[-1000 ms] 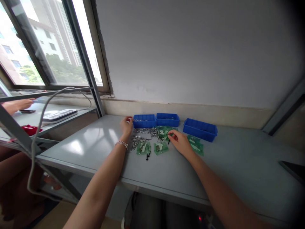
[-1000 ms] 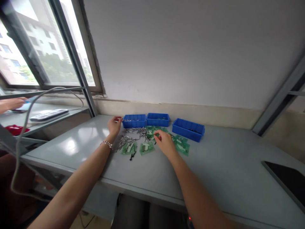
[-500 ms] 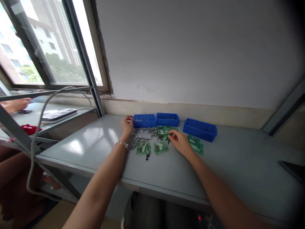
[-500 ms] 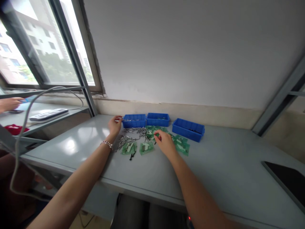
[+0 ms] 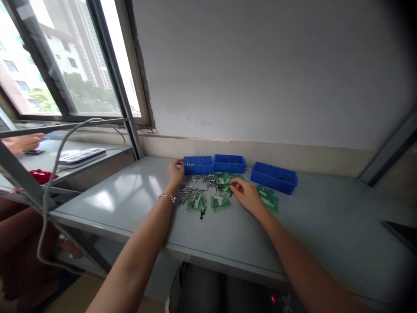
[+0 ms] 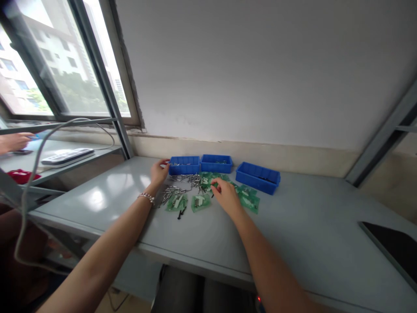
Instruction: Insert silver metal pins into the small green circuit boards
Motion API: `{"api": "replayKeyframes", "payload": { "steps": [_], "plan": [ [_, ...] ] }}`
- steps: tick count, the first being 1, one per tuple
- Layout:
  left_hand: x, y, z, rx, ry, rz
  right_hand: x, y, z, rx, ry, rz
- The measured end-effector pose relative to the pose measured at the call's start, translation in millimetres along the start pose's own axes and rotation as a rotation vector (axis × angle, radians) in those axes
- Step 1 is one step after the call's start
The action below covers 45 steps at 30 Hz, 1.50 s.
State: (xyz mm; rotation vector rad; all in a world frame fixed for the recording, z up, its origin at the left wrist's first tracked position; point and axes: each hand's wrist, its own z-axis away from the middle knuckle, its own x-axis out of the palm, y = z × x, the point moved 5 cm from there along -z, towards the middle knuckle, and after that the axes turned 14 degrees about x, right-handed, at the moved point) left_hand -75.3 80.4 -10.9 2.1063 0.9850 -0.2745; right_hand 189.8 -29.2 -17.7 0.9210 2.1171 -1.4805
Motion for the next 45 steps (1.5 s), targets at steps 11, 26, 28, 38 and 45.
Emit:
{"api": "replayKeyframes", "payload": {
  "steps": [11,26,28,38,45],
  "plan": [
    [0.2,0.0,1.0,-0.009,-0.011,-0.055,0.6,1.1,0.3,0.008,0.004,0.001],
    [1.0,-1.1,1.9,-0.039,-0.027,-0.058,0.2,-0.1,0.4,0.011,-0.004,0.006],
    [0.9,-0.2,1.9,-0.039,-0.026,-0.065,0.2,0.3,0.3,0.009,-0.001,0.007],
    [7.9,26.3,-3.4,0.166,-0.149,-0.079,0.6,0.6,0.4,0.007,-0.005,0.003],
    [30.0,62.4,20.7,0.361,-0.767,-0.034,1.5,-0.7,0.3,0.008,-0.020,0.009]
  ]
}}
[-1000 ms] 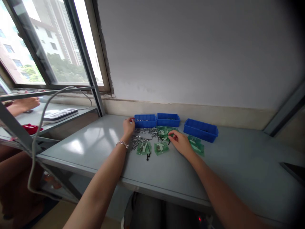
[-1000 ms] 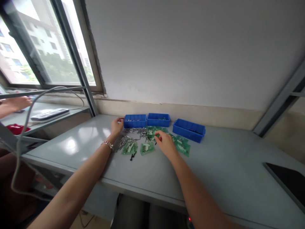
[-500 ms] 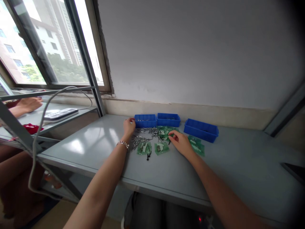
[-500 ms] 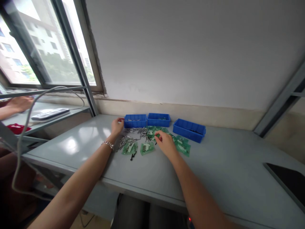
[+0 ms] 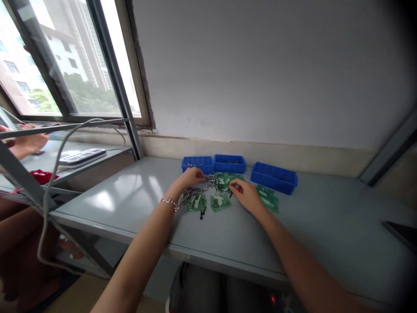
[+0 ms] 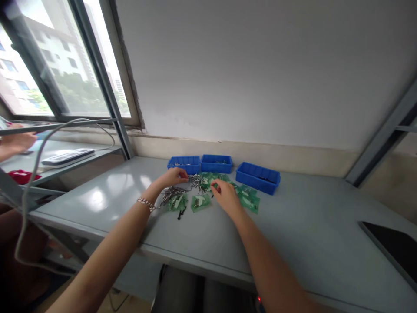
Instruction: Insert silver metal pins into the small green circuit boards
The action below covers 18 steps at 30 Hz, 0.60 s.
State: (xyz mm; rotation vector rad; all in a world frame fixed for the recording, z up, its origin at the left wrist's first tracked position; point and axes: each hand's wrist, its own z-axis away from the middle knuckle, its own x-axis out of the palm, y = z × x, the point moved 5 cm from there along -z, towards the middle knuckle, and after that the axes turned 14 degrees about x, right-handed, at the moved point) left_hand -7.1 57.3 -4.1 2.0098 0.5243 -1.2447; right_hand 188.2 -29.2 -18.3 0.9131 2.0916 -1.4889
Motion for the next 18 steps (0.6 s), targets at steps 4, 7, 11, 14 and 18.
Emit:
{"api": "replayKeyframes", "payload": {
  "steps": [4,7,11,14,18],
  "plan": [
    [5.4,1.3,6.2,-0.037,-0.179,0.033,0.3,-0.3,0.1,0.003,-0.005,0.004],
    [5.3,2.5,9.5,-0.040,-0.272,0.039,0.3,-0.9,0.3,0.004,-0.006,0.009],
    [7.6,8.8,11.7,0.000,-0.380,0.033,1.0,-0.5,-0.1,0.009,-0.012,0.013],
    [10.5,7.9,11.7,-0.018,-0.397,0.001,1.4,0.7,-0.6,0.010,-0.010,0.009],
    [14.8,4.6,10.6,-0.024,-0.398,-0.001,1.6,1.4,-0.8,0.007,-0.007,0.015]
  ]
}}
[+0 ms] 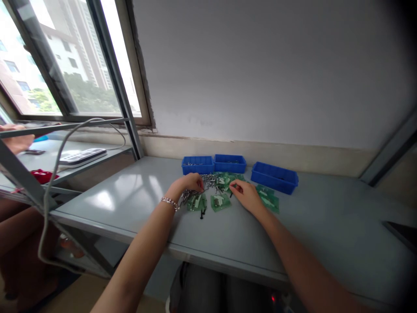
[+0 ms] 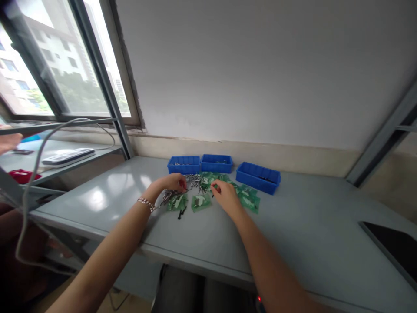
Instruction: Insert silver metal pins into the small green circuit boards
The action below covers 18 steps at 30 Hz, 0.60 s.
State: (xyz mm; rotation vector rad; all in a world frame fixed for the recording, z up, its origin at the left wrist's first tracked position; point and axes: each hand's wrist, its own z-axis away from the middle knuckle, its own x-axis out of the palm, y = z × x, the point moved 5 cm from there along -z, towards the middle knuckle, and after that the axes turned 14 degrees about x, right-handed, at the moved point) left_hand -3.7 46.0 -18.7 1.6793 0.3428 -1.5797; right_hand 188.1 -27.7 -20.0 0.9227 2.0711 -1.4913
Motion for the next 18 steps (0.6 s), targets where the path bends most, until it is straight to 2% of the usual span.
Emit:
{"api": "replayKeyframes", "payload": {
  "steps": [12,18],
  "plan": [
    [4.3,8.1,-1.2,-0.003,0.006,0.019,-1.1,-2.7,1.2,0.003,-0.006,0.006],
    [1.4,14.8,-1.7,0.040,0.065,0.014,-1.7,-3.9,1.6,0.002,0.001,0.012]
  ]
}}
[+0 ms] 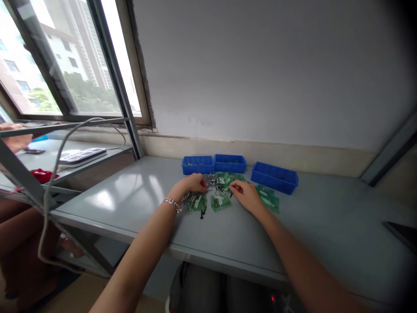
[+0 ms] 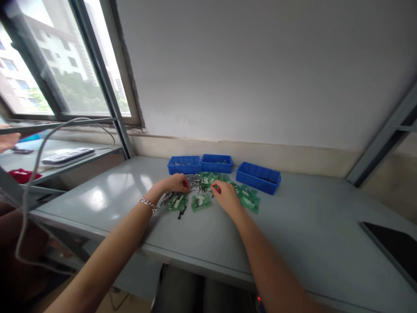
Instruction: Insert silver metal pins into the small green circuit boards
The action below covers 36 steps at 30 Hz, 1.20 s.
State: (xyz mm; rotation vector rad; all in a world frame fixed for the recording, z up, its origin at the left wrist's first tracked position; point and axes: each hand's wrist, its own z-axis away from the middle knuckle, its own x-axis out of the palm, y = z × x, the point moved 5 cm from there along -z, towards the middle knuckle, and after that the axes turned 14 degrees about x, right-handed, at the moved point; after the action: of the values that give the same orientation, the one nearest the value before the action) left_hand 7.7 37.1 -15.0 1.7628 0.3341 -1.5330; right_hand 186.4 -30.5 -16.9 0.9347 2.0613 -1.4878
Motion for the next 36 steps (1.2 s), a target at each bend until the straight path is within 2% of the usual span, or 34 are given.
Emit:
{"api": "replayKeyframes", "payload": {
  "steps": [5,11,19,25,36],
  "plan": [
    [-7.7,8.4,-0.4,0.073,0.103,0.006,1.8,1.9,-0.8,0.001,-0.016,-0.008],
    [-12.8,21.8,-3.8,0.196,0.226,0.213,2.0,3.1,-1.2,0.015,-0.015,-0.015],
    [4.6,45.2,-12.8,0.299,0.309,0.437,4.0,3.4,-0.9,0.032,-0.027,-0.033],
    [14.8,49.6,-16.0,0.301,0.356,0.399,4.4,-0.1,-0.8,0.011,-0.019,0.005],
    [8.3,59.2,-13.1,0.291,0.430,0.333,4.5,-1.5,-0.3,-0.034,-0.017,-0.024]
  ]
}}
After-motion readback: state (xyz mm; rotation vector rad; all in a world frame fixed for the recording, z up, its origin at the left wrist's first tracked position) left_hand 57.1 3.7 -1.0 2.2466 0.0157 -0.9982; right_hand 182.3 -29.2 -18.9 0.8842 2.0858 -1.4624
